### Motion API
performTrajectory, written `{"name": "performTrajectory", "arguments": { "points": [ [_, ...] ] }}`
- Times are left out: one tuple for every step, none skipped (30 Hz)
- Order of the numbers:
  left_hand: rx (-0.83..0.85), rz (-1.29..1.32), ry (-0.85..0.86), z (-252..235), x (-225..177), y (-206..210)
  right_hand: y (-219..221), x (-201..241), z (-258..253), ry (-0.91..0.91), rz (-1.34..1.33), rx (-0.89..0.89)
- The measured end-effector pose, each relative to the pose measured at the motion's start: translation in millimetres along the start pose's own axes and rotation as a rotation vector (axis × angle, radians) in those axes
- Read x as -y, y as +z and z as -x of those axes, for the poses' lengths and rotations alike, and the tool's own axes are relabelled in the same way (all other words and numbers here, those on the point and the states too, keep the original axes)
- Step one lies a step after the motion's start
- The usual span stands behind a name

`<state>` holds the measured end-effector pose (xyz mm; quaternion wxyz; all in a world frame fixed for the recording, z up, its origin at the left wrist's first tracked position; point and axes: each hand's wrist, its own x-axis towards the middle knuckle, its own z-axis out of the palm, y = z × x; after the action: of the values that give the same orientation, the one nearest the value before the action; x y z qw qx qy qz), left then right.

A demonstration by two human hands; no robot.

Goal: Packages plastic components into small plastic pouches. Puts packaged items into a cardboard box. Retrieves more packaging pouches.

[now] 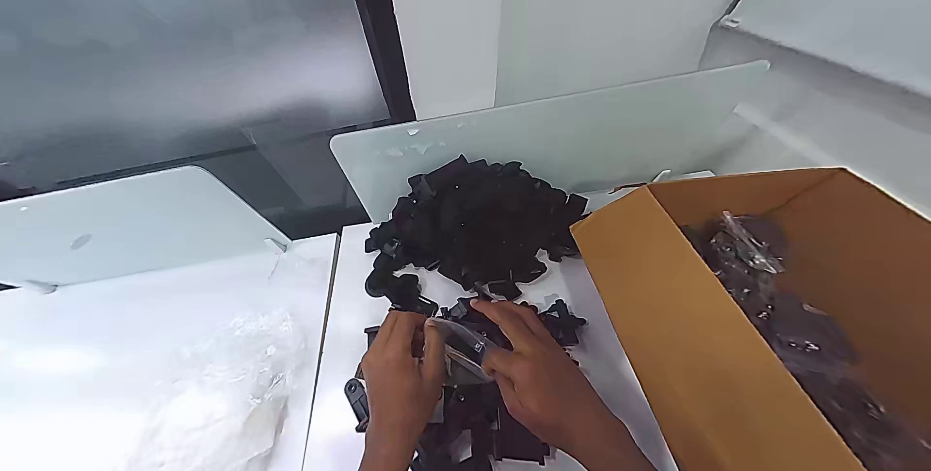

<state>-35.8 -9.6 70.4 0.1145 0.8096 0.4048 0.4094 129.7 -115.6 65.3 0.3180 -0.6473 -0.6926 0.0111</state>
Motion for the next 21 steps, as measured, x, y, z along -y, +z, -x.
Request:
{"name": "performTrajectory", "arguments": {
  "points": [
    [0.023, 0.023, 0.028, 1, -1, 1, 0, -1, -2, 0.042, -0.014, 0.009],
    [0.045, 0.055, 0.055, 3, -2, 1, 1, 0, -4, 0.090, -0.056, 0.006],
    [0.056, 0.093, 0.080, 4, -3, 1, 1, 0, -7, 0.141, -0.111, -0.008],
    [0.056, 0.119, 0.098, 4, -3, 1, 2, 2, -10, 0.190, -0.160, -0.020],
    [0.045, 0.136, 0.110, 6, -4, 2, 3, 4, -13, 0.236, -0.196, -0.015],
    [0.031, 0.150, 0.120, 7, -5, 3, 2, 6, -16, 0.286, -0.221, 0.014],
    [0.019, 0.156, 0.133, 8, -7, 4, 2, 9, -19, 0.340, -0.233, 0.056],
    [0.011, 0.163, 0.152, 10, -9, 6, 1, 10, -22, 0.391, -0.241, 0.099],
    [0.002, 0.172, 0.174, 12, -11, 8, 2, 10, -25, 0.432, -0.257, 0.131],
    [-0.001, 0.186, 0.201, 14, -14, 11, 3, 8, -27, 0.470, -0.287, 0.165],
    [0.007, 0.198, 0.227, 17, -16, 13, 6, 4, -28, 0.492, -0.338, 0.185],
    [0.018, 0.210, 0.254, 19, -17, 16, 9, 0, -27, 0.498, -0.421, 0.191],
    [0.036, 0.222, 0.276, 21, -18, 18, 12, -5, -26, 0.492, -0.542, 0.183],
    [0.055, 0.233, 0.293, 22, -19, 20, 16, -10, -25, 0.494, -0.676, 0.178],
    [0.078, 0.251, 0.303, 22, -19, 21, 19, -13, -23, 0.505, -0.821, 0.152],
    [0.101, 0.275, 0.303, 22, -17, 20, 21, -15, -21, 0.510, -0.920, 0.117],
    [0.120, 0.314, 0.285, 20, -15, 18, 21, -15, -18, 0.505, -0.957, 0.070],
    [0.128, 0.357, 0.240, 17, -11, 15, 19, -14, -16, 0.503, -0.986, 0.022],
    [0.117, 0.401, 0.167, 13, -5, 13, 17, -14, -15, 0.491, -1.010, -0.022],
    [0.108, 0.447, 0.068, 9, 3, 12, 15, -15, -12, 0.470, -1.040, -0.048],
    [0.125, 0.502, -0.048, 5, 11, 12, 14, -16, -10, 0.455, -1.069, -0.052]
  ]
}}
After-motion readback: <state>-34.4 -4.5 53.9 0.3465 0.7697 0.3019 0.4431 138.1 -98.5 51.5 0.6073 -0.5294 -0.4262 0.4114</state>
